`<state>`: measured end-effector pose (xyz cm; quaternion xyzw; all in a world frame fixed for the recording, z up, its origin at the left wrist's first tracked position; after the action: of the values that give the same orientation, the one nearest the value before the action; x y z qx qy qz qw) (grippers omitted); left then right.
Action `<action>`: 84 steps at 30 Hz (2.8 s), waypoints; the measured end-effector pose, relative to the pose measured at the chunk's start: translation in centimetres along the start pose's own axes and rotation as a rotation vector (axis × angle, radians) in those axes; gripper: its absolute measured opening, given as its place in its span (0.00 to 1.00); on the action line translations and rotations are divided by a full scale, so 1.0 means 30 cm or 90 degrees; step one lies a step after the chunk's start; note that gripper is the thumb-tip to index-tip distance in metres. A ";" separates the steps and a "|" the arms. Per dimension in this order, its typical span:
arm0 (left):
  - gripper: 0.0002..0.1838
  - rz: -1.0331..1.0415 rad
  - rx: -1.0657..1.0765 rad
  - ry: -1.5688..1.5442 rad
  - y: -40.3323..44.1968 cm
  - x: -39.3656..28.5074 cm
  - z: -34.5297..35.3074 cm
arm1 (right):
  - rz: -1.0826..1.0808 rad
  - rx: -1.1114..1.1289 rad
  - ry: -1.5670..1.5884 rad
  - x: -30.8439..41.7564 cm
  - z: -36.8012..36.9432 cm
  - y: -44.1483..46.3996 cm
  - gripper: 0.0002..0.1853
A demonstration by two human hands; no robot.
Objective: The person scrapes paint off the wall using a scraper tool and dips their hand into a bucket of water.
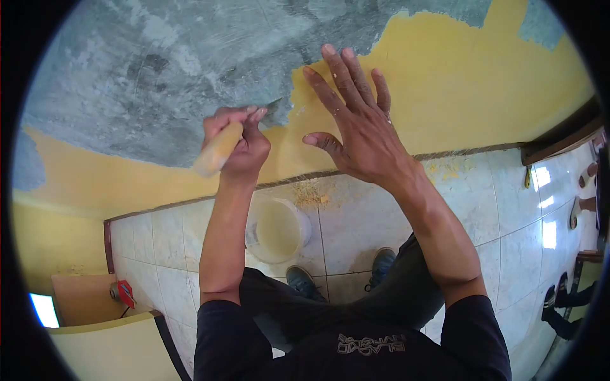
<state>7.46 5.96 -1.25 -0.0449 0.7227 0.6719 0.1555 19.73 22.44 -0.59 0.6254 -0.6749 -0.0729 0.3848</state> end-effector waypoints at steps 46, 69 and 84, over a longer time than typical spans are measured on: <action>0.15 0.063 0.203 0.229 -0.071 0.005 0.001 | -0.006 -0.002 0.032 -0.020 0.022 -0.001 0.42; 0.13 0.016 0.211 0.238 -0.106 -0.018 -0.031 | -0.019 0.002 0.012 -0.026 0.022 -0.006 0.42; 0.16 0.044 0.153 0.229 -0.071 0.009 -0.035 | -0.011 0.010 0.020 -0.022 0.019 -0.007 0.42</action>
<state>7.63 4.78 -3.32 -0.1204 0.8146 0.5673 0.0049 19.49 22.78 -1.39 0.6353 -0.6637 -0.0612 0.3901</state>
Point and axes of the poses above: each hand's wrist, its own y-axis towards the middle knuckle, its own z-axis out of the palm, x = y × z, the point moved 3 cm from there along y, towards the middle knuckle, and after that the axes turned 7 degrees about z, right-handed, at the moved point
